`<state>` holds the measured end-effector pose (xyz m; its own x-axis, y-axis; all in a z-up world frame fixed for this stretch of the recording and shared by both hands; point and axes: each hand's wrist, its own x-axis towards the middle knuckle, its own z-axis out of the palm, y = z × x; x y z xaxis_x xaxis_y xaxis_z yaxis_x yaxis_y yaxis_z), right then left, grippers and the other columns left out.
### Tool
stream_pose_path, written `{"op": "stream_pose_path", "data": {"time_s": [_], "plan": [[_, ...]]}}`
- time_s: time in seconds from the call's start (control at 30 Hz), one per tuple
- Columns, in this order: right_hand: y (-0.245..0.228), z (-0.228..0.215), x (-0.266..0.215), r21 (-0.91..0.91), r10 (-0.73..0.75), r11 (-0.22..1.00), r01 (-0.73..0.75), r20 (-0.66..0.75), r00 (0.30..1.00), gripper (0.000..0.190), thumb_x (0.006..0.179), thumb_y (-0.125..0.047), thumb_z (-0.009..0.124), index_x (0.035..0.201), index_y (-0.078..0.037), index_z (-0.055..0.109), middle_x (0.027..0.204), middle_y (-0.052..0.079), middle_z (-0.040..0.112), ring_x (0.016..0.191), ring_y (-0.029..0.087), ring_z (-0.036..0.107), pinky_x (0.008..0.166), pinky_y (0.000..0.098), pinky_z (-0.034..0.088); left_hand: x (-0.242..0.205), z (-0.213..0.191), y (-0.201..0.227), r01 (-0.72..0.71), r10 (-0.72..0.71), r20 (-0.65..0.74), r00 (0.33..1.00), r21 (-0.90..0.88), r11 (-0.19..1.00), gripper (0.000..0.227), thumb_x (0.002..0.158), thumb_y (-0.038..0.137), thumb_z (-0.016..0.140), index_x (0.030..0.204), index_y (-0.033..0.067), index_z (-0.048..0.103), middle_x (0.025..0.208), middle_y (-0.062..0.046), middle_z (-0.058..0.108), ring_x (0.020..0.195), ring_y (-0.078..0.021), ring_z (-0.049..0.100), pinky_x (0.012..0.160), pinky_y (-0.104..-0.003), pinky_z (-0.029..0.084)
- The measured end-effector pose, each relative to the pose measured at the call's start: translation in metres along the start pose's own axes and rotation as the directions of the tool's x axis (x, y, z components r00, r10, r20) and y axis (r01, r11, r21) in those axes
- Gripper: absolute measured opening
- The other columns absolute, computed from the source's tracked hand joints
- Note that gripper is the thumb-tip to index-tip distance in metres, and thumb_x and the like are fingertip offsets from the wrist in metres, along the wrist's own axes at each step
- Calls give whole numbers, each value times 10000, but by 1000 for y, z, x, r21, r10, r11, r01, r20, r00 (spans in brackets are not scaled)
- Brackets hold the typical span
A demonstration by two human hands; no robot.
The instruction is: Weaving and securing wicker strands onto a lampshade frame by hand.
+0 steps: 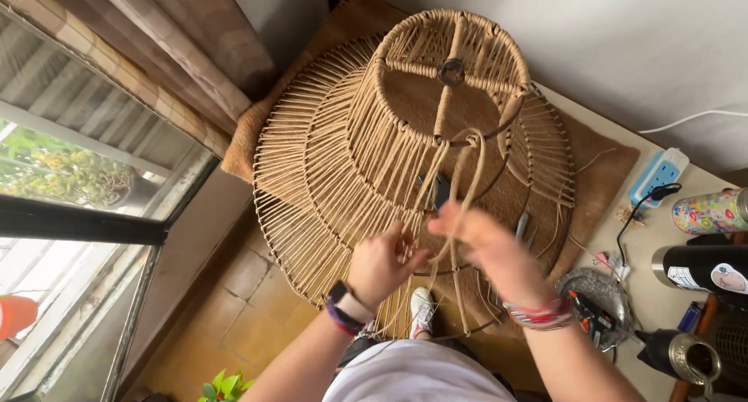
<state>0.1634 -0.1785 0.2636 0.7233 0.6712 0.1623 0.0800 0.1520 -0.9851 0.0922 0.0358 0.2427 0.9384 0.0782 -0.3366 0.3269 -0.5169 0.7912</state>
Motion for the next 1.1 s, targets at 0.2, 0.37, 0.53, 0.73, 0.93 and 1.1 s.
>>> {"op": "stream_pose_path", "data": {"time_s": [0.2, 0.37, 0.53, 0.73, 0.93, 1.1], "plan": [[31, 24, -19, -967, 736, 244, -67, 140, 662, 289, 1062, -292, 489, 1164, -182, 736, 1001, 84, 780, 882, 187, 749, 820, 347, 590, 10, 22, -19, -401, 381, -237, 894, -41, 915, 259, 974, 324, 651, 1084, 115, 757, 925, -76, 781, 724, -165, 722, 701, -279, 586], [1, 18, 1, -394, -6, 918, 42, 92, 996, 463, 940, 2, 515, 1398, 60, 549, 1315, 231, 646, 1198, 335, 611, 971, 450, 467, 2, 12, -11, -136, 129, -47, 991, -187, 973, 271, 917, 345, 731, 972, 82, 761, 735, -114, 746, 636, -241, 706, 608, -353, 567], [-20, -1, 27, 513, 128, 858, 22, -255, 958, 214, 1191, -104, 467, 1208, 58, 606, 751, -57, 480, 745, 65, 473, 715, 265, 402, 14, 18, -12, -259, 259, -101, 961, 11, 966, 276, 915, 346, 712, 972, 77, 727, 750, -102, 756, 651, -209, 724, 633, -339, 576], [19, -12, 6, -138, 135, 968, -210, -420, 897, 216, 1124, -176, 430, 1034, -19, 548, 660, -79, 344, 534, 31, 278, 458, 236, 229, 41, 28, -45, -317, 265, -201, 943, -297, 901, 322, 1104, 238, 468, 1039, 113, 758, 884, -42, 784, 619, -128, 601, 576, -304, 501], [62, -12, -13, -453, 75, 858, -244, -359, 930, 141, 1037, -119, 482, 1002, -59, 604, 651, -67, 455, 542, 41, 406, 471, 220, 330, 50, 28, -44, -125, 67, -197, 978, -300, 946, 266, 1072, 239, 511, 1048, 92, 732, 683, -6, 646, 512, -63, 490, 466, -241, 434], [71, 1, -18, -581, -25, 798, -161, -298, 954, 166, 1076, -124, 475, 957, -74, 579, 620, -77, 518, 518, 30, 494, 474, 214, 391, 35, 27, -20, -215, 164, -165, 973, -366, 905, 253, 1056, 200, 524, 1106, 113, 755, 630, -18, 595, 513, -78, 467, 471, -264, 409]]}}
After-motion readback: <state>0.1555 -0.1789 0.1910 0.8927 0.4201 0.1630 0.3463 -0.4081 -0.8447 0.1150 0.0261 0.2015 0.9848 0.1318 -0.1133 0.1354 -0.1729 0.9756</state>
